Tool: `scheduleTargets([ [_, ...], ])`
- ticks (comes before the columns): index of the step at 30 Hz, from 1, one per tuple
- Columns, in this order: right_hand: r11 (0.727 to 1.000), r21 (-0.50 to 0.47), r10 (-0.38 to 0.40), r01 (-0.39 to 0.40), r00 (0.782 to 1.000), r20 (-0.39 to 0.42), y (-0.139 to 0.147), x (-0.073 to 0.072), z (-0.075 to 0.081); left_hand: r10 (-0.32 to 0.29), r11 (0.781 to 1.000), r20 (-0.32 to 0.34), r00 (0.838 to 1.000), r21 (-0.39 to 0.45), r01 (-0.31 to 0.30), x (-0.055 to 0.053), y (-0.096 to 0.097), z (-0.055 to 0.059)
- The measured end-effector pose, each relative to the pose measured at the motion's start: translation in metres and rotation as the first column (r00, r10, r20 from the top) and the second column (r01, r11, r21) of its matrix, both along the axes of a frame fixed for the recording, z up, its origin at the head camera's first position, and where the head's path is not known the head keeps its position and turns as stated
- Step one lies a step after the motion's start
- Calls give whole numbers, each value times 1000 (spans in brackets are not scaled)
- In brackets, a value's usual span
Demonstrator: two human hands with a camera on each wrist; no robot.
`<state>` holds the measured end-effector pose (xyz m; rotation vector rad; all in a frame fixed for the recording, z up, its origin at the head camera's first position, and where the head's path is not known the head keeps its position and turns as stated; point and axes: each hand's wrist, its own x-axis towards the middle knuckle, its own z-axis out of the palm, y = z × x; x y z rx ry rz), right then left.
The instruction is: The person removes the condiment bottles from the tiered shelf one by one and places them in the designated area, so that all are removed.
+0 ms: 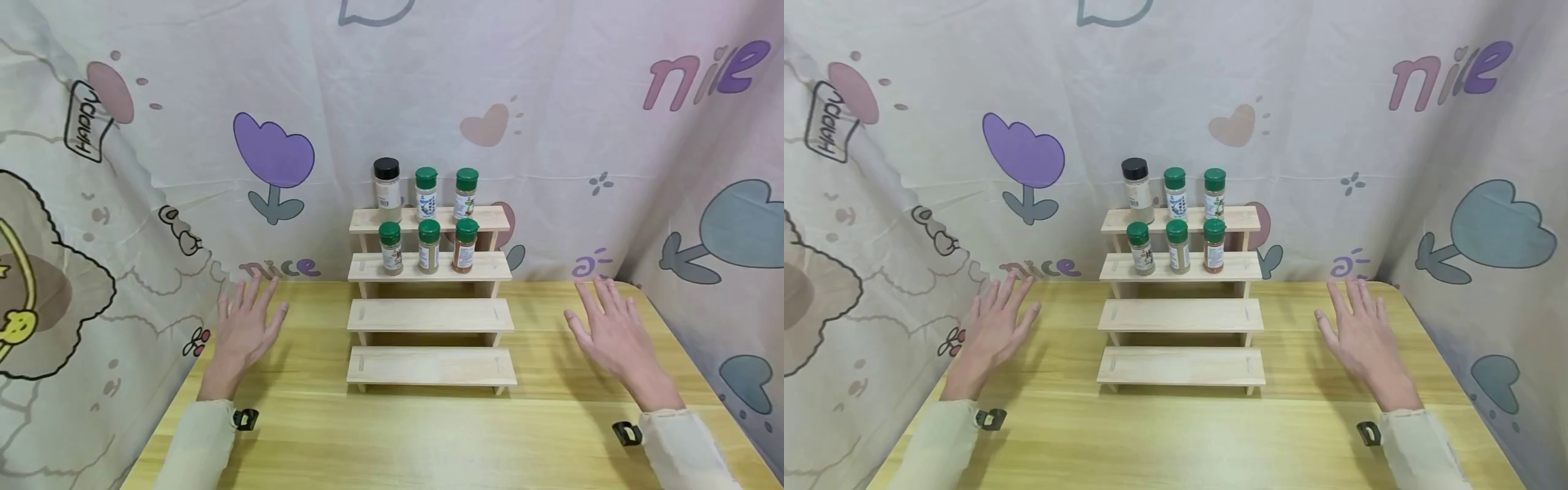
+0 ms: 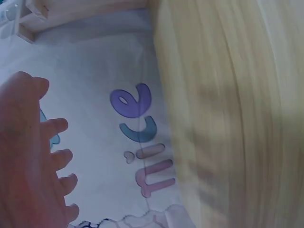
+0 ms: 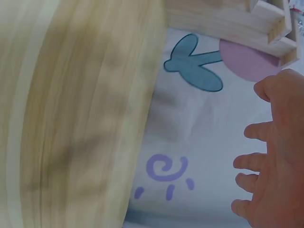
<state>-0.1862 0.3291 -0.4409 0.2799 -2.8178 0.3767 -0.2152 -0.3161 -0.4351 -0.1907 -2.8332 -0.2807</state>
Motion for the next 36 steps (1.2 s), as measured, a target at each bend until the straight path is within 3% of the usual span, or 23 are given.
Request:
scheduleTargets([
  [6,999,-29,24,-26,997,-71,-12,1,6,-10,999,-8,1000,39,11,7,12,4],
  [11,996,-77,41,-52,990,-138,-26,2,19,-34,992,-14,999,120,35,12,27,3],
  [15,988,-130,59,-83,983,-176,-39,5,28,-67,979,-42,997,191,73,16,41,-1],
  [20,968,-220,72,-125,969,-235,-54,5,35,-110,951,-124,986,276,141,17,58,-5],
  [23,949,-276,78,-153,961,-264,-63,3,40,-138,920,-143,980,349,181,17,68,-7],
  [30,887,-392,115,-245,938,-326,-85,-5,51,-189,811,-159,969,532,245,19,91,-18],
  [33,851,-442,132,-282,931,-339,-96,-10,57,-186,775,-185,965,576,260,19,99,-22],
  [36,803,-512,147,-303,935,-323,-106,-14,64,-196,719,-193,961,638,275,18,106,-24],
])
